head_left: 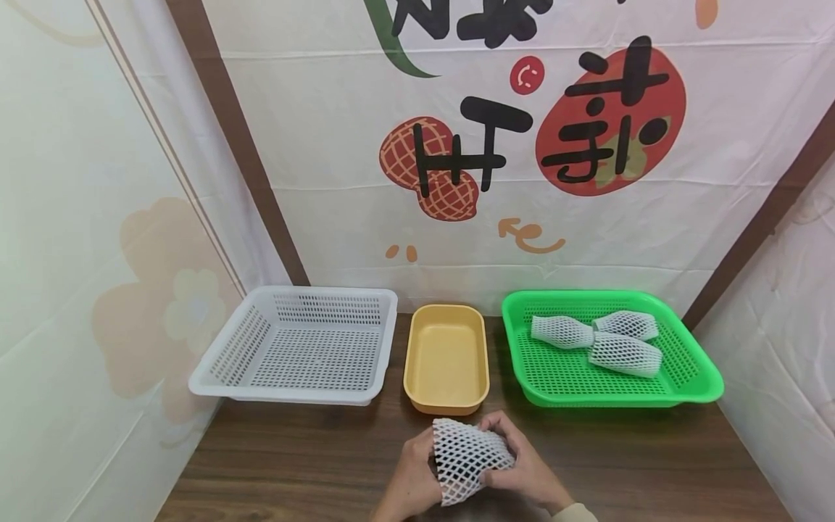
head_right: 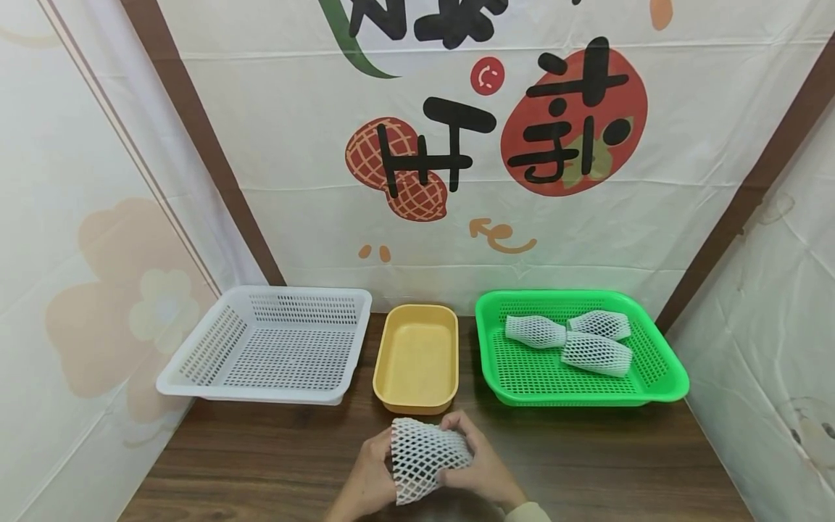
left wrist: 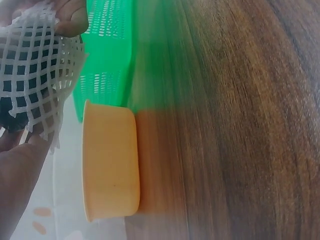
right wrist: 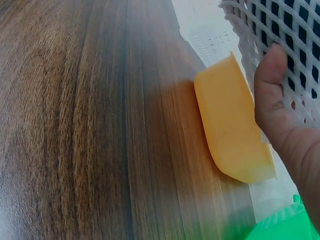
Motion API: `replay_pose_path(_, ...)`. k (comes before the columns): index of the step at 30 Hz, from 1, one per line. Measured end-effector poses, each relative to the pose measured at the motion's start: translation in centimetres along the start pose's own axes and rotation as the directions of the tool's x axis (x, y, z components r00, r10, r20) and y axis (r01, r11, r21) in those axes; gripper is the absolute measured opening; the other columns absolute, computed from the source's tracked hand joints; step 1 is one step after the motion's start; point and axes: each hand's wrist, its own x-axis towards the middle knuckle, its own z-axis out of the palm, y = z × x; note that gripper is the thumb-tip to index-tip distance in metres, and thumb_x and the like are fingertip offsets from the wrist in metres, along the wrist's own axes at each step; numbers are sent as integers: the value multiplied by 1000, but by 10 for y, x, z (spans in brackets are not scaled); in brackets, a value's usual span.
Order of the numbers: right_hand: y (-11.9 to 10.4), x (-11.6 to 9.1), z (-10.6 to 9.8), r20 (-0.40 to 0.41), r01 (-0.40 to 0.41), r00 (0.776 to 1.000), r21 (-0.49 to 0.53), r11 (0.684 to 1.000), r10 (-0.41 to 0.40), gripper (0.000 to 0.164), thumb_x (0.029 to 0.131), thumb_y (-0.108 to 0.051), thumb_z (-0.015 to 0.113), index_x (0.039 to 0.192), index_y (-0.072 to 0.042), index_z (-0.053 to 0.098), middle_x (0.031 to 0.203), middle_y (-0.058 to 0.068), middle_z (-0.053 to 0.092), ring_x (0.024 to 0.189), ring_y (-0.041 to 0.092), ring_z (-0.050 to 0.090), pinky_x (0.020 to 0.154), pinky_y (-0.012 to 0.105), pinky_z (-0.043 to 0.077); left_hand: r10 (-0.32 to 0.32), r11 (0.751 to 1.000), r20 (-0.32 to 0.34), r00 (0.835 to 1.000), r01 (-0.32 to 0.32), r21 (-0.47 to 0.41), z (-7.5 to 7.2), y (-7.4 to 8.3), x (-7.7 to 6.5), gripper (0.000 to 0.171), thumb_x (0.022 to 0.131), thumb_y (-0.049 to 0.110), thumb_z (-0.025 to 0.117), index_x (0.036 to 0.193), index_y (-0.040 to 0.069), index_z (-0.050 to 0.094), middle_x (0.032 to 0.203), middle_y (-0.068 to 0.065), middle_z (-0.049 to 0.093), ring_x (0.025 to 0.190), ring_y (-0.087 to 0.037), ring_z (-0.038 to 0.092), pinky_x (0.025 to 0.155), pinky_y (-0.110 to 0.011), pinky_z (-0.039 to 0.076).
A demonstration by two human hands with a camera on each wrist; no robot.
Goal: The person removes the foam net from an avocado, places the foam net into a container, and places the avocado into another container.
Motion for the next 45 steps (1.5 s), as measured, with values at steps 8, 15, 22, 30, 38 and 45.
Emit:
replay_pose_path(8,1,-2,-7,-22,-19,1000,-22,1000,19,53,63,2,71,107,-5,42,106,17,47,95,30,47,80,34,41,11,1000,-48,999,-11,7,-1,-18,-7,59,51,1,80,104,8,55,98,0,57,85,-13,56,70,-26,48)
replay_pose_path(15,0,-4,-14,-13,12,1000,-37,999,-13,47,67,1,70,105,-3,43,104,19,48,93,29,49,79,35,42,-88,996,-62,994,90,19,-3,-39,-15,66,53,13,83,112,20,54,101,4,56,90,-13,56,71,-27,48)
replay_pose_path(22,-2,0,-14,-32,8,999,-114,993,-12,39,70,-1,71,101,-5,47,100,16,51,88,24,51,72,31,43,-90,996,-43,995,90,12,-6,-42,-15,63,59,21,82,115,19,53,105,4,55,91,-13,55,71,-28,48)
replay_pose_path(30,-18,0,-8,-34,47,998,-139,989,-52,33,69,4,69,96,0,50,88,17,54,75,16,53,61,28,45,-60,998,-59,996,61,15,-13,-21,-11,62,56,13,82,112,11,54,103,0,56,89,-14,56,70,-31,49)
replay_pose_path(38,-24,0,-7,-80,-11,997,-80,997,5,32,70,4,69,93,0,47,80,12,58,68,16,56,56,30,48,-98,995,-49,994,100,32,-17,-23,-12,62,58,14,81,113,14,54,103,3,55,92,-14,55,73,-27,47)
replay_pose_path(45,1,-2,-17,-86,-24,996,-74,997,18,34,70,1,71,94,-2,48,80,12,58,69,17,56,56,31,48,-98,995,-52,994,99,17,-25,-6,-8,59,58,8,80,112,8,55,103,-2,56,91,-17,56,72,-29,48)
